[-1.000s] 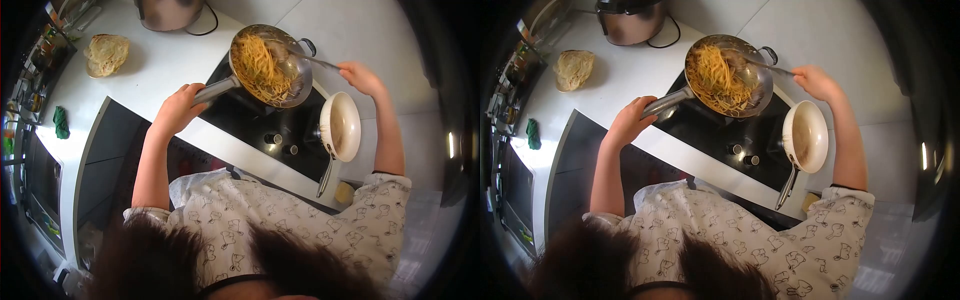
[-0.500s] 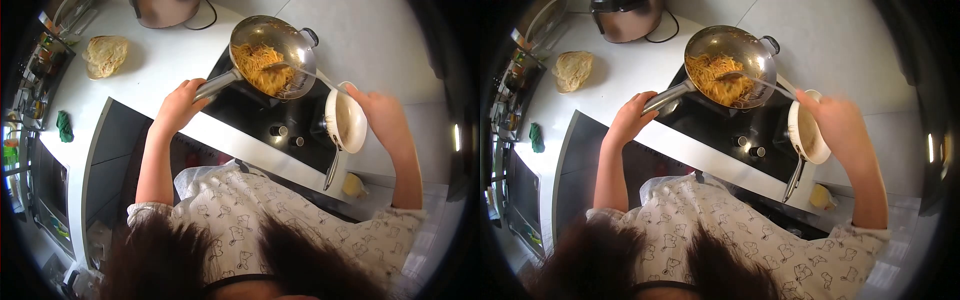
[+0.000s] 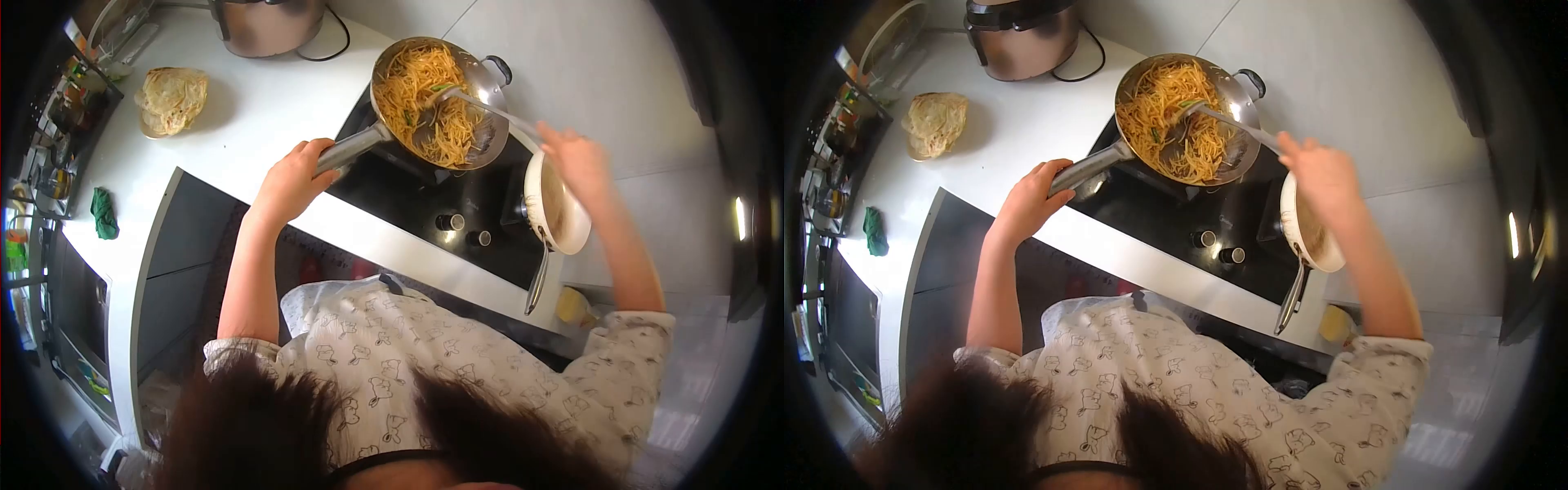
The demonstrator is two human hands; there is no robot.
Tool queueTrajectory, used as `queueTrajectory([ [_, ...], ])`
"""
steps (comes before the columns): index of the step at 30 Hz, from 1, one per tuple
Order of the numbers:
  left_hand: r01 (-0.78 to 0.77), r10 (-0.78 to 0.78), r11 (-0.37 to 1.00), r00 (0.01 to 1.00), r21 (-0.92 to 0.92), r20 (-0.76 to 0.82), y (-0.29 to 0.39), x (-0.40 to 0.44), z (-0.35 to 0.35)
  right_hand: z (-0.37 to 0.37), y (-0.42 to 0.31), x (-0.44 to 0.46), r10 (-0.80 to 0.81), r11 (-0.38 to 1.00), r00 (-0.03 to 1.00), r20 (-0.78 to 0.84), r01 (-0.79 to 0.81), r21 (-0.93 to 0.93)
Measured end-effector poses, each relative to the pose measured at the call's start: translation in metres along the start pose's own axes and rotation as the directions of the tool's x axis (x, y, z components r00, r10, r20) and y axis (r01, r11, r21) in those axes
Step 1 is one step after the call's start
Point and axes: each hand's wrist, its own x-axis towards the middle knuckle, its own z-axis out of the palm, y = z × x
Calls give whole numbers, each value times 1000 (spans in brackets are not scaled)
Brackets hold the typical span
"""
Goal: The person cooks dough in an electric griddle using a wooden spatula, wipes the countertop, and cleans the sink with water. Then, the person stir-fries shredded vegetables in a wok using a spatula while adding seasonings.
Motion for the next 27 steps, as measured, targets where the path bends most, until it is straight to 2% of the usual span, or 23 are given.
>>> queueTrajectory([
  [2,0,0,1000,1000,0,-7,-2,0,2,-10,41,0,-116,991,981,-154,102,-91],
  [3,-1,1,1000,1000,3,-12,-2,1,3,-22,50,6,-230,971,953,-199,212,-106],
  [5,10,-10,1000,1000,3,-3,-1,1,1,-45,63,19,-449,893,848,-282,422,-154],
  [8,32,-32,999,999,4,-6,-1,0,4,-54,61,46,-710,702,657,-255,630,-332],
  [11,64,-64,998,998,-3,-15,2,-2,3,-58,41,63,-768,638,569,-296,636,-433],
  [14,66,-66,998,998,-1,-24,3,-2,5,-36,36,67,-730,683,588,-348,607,-407],
  [17,78,-78,997,997,-3,-15,7,-1,3,-10,11,55,-613,789,654,-443,489,-371],
  [20,74,-74,997,997,4,-13,7,-2,4,11,7,57,-411,900,834,-367,309,-308],
  [23,74,-74,997,997,12,-23,7,-1,5,21,32,61,-218,976,955,-200,216,-30],
  [26,81,-81,997,996,-3,-27,8,-2,5,31,77,46,-184,944,972,-147,217,248],
  [27,80,-80,997,996,-11,-28,8,-2,5,26,76,39,-195,941,969,-154,229,250],
])
